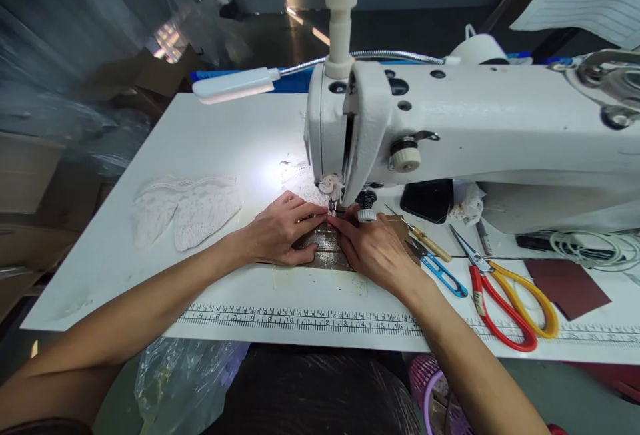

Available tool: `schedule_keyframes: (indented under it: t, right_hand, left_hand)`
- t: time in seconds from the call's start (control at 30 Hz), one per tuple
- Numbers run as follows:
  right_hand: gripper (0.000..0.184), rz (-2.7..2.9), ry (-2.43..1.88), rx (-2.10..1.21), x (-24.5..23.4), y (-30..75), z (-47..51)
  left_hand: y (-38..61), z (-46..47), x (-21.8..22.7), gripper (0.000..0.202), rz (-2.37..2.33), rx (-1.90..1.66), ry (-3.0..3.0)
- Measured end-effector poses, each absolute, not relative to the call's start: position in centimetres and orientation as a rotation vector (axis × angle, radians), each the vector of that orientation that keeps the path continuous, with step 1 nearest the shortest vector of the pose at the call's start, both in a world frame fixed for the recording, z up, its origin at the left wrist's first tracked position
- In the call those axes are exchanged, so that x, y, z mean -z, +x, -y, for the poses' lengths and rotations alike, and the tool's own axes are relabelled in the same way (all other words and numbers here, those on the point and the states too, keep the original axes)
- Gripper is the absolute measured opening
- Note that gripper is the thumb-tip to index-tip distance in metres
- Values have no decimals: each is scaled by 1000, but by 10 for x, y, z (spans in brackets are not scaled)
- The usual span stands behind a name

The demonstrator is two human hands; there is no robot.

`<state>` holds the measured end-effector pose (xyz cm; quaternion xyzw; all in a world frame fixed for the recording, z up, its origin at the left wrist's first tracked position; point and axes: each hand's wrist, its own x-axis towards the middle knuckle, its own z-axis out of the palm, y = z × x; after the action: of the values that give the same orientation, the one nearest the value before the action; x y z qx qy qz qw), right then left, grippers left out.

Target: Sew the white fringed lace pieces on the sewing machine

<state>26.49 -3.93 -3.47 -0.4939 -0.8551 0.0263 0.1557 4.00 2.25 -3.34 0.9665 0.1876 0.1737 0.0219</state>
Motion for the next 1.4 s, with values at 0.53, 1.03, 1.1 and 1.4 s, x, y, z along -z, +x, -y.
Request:
schedule_keyframes:
  t: [0.53,1.03,1.1,1.4]
  right_hand:
    - [37,2154,-1467,-673,18,290,29]
    - [30,2104,-1522,-375,15,291,56]
    - [28,2131,-1469,-410,11,294,64]
    - [31,1974,-1169,-493,-24,285,147]
  left_hand:
    - [46,-26,34,51,-725,-493,2957]
    - [45,-26,36,57,-798,-506,2933]
    - [46,-33,38,50,-863,-602,2922]
    - [55,-104,32,32,-831,-420,3014]
